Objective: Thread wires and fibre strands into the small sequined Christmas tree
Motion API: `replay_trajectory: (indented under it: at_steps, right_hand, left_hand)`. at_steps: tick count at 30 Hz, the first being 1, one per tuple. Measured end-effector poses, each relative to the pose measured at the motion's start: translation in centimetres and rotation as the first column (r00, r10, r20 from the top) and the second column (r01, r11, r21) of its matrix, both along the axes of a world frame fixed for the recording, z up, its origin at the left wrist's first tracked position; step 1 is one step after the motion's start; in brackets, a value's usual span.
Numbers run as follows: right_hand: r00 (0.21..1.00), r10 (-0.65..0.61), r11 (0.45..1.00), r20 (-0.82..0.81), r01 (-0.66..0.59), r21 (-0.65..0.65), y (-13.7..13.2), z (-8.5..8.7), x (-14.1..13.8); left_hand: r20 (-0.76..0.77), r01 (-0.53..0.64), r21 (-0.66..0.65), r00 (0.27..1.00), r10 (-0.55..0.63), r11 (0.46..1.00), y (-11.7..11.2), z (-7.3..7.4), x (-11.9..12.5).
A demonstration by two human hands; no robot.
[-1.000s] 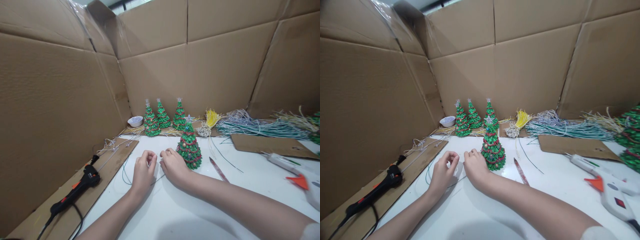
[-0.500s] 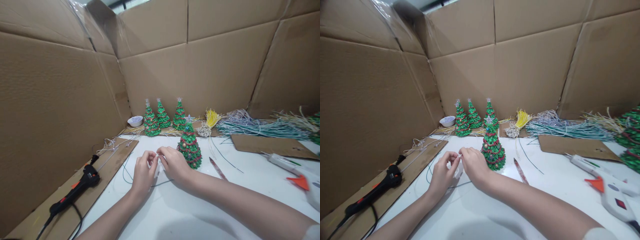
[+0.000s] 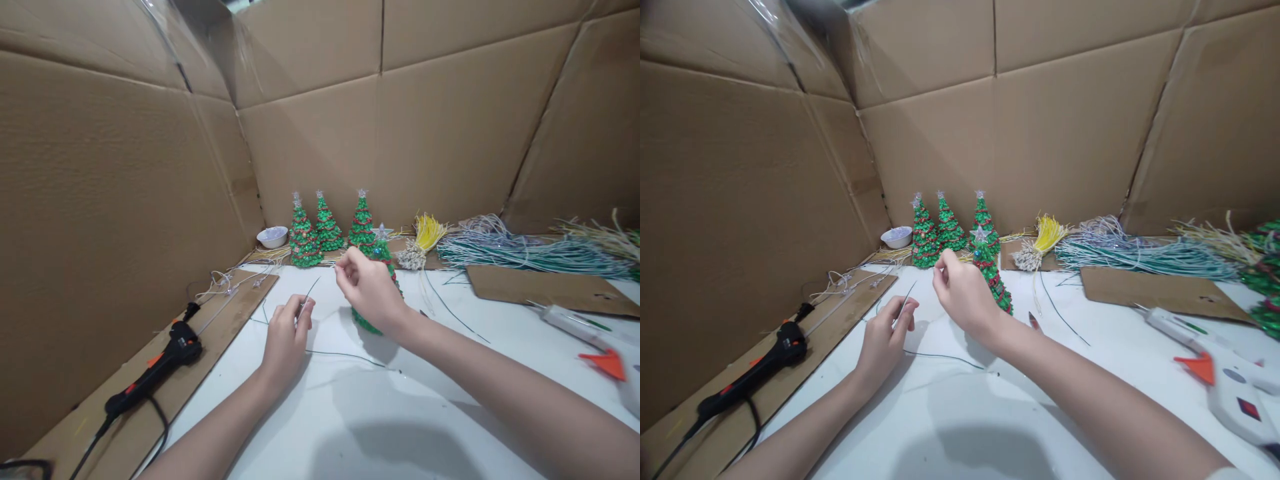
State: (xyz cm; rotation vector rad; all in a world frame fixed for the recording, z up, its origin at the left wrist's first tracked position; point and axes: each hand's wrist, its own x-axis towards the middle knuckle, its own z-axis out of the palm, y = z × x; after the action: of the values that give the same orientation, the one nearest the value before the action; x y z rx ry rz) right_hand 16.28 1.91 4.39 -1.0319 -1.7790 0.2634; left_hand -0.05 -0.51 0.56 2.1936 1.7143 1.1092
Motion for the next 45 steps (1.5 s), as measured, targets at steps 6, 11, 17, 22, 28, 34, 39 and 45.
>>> replay_trajectory:
  at_steps: [6,11,17,22,28,34,39,45]
  right_hand:
    - [0.988,-0.029,0.996,-0.153,0.042,0.085,-0.8,2.6,1.5]
    - [0.962,-0.079,0.981,-0.262,0.121,0.148,-1.2,4.7,3.2]
    - [0.915,-0.190,0.944,-0.357,0.270,0.190,-1.2,6.7,6.0]
    - [0.856,-0.246,0.912,-0.455,0.363,0.191,-1.6,8.0,8.0]
    - [0.835,-0.254,0.896,-0.488,0.393,0.206,-2.3,8.7,8.7]
    - [0.933,-0.155,0.981,-0.325,0.183,0.057,-2.0,8.7,8.6]
    - [0.977,0.029,0.998,-0.212,-0.039,-0.045,-1.8,8.7,9.0]
    - [0.979,0.049,0.999,-0.196,-0.052,-0.009,-1.6,8.4,9.8]
  left_hand:
    - [0.024,0.058,0.084,0.998,-0.060,0.995,-0.6,0.1,-0.2]
    - [0.102,0.002,0.155,0.995,-0.018,0.988,-0.8,0.3,0.0]
    - [0.075,-0.054,0.186,0.996,0.041,0.981,-0.4,0.4,-0.1]
    - [0.051,-0.062,0.189,0.997,0.053,0.980,-0.2,0.3,-0.2]
    - [0.029,-0.016,0.187,1.000,0.011,0.982,-0.2,0.2,0.0]
    - [0.027,-0.038,0.195,0.999,0.033,0.980,-0.1,0.1,0.1]
    - [0.035,-0.052,0.160,0.998,0.047,0.986,-0.1,0.0,0.1]
    - [0.069,-0.080,0.148,0.995,0.070,0.986,-0.2,0.0,0.0]
